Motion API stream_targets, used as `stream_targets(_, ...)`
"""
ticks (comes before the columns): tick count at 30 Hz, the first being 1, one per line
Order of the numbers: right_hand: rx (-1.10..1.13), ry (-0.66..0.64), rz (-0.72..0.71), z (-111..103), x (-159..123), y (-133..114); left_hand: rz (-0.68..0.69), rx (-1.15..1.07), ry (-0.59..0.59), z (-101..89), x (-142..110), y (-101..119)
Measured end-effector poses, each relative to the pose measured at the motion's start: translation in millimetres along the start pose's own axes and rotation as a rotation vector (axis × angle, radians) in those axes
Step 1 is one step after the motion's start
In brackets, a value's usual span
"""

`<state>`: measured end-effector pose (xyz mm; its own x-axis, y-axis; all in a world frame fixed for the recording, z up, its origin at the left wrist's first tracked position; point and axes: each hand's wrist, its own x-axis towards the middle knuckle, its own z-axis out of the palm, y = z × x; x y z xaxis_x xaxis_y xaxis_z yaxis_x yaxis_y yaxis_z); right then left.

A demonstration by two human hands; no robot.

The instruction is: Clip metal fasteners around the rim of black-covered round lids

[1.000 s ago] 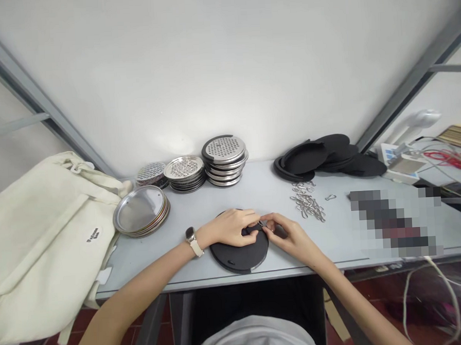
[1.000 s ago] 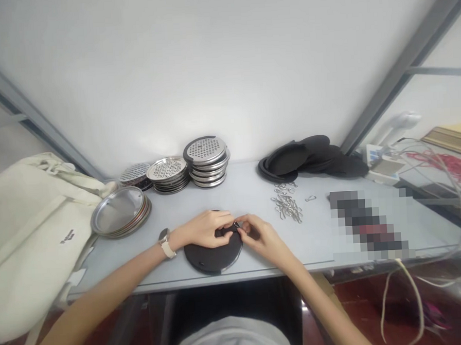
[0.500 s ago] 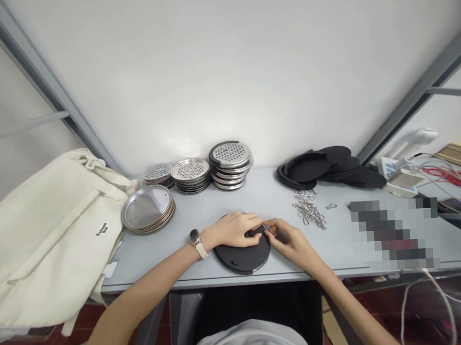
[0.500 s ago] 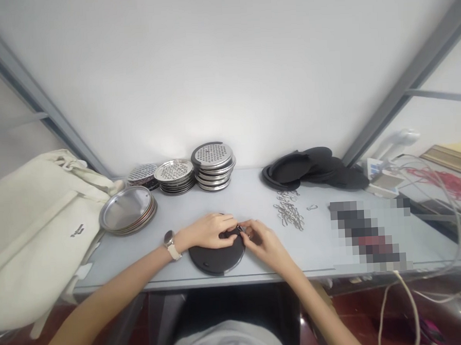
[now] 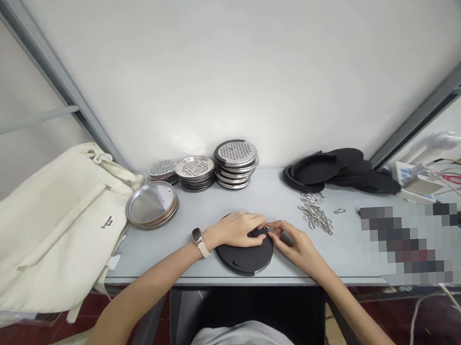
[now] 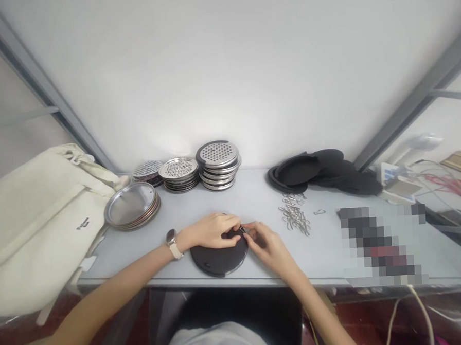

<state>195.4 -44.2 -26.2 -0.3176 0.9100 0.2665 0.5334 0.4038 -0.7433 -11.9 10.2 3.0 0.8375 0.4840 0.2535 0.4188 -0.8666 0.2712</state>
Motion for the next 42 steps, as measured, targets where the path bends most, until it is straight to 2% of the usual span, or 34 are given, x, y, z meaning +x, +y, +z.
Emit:
stream_targets(11,0.049,0.004,0.014,-3.8,-1.9,2.8,-0.020,-0.027,-0.015,0.9,0.5,2.1)
stream_targets(20,0.007,0.015,-0.071,-4.2,-2.0,3.8,-0.071,-0.030,0.008,-0.6,1.1,5.5)
stream_targets(27,-0.029,0.089,-0.079,-0.9,-2.2,4.7,-0.108,-0.011,-0.007,-3.3,0.4,9.0)
stream_targets(31,-0.043,0.079,-0.095,-0.6,-2.5,5.4,-0.123,-0.020,-0.018,-2.6,-0.2,8.1)
stream_targets(38,-0.103,0.033,-0.089,-3.2,-1.3,6.0,-0.021,0.038,-0.005,-0.5,-0.5,4.8)
stream_targets(42,-0.060,0.037,-0.042,-2.0,-2.5,7.4,0.005,0.051,0.008,0.5,-0.4,4.3)
